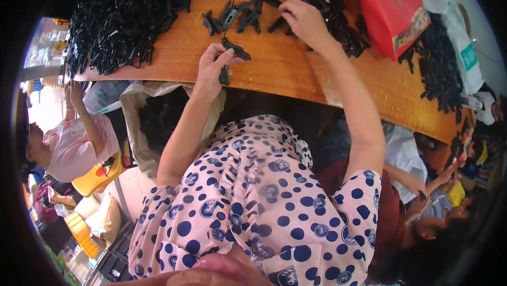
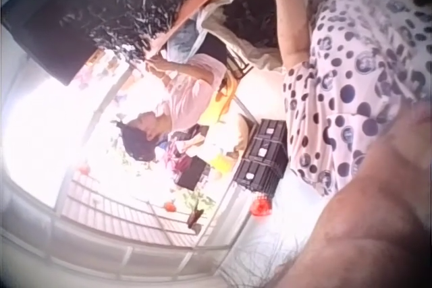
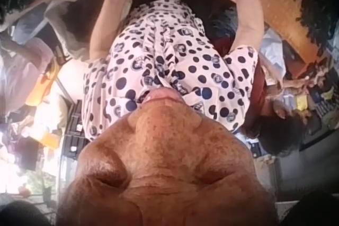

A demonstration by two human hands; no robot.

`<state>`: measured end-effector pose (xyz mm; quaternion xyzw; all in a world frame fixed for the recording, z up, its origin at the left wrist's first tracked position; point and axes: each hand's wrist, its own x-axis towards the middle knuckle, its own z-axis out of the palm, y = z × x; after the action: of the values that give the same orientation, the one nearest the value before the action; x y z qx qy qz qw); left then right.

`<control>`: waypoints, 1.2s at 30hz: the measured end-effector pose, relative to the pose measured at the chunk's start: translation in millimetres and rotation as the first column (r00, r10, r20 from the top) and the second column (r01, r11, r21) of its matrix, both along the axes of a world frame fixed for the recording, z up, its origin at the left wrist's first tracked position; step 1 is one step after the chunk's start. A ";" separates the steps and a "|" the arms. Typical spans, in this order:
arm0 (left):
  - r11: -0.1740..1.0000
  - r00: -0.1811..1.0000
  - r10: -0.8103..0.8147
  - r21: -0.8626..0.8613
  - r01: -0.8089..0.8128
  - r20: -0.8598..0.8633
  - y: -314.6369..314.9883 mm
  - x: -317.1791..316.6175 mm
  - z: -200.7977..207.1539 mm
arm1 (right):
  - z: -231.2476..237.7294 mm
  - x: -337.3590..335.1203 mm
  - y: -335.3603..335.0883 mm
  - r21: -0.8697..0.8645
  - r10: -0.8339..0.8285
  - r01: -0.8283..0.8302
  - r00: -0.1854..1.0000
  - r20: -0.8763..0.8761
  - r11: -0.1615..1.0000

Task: The person sorts and inspects small black plastic components by hand on a fabrication floor table.

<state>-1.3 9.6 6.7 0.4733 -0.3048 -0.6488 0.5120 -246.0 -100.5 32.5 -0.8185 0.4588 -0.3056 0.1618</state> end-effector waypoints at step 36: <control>0.985 0.982 0.169 -0.040 -0.166 0.086 31.4 5.6 14.4 | -2.6 114.3 126.1 0.032 -0.049 0.039 0.902 0.429 0.999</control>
<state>4.3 41.1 21.2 0.5172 -0.2970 -0.5767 0.5583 -131.7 25.5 30.0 -0.7184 0.4338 -0.4770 0.2612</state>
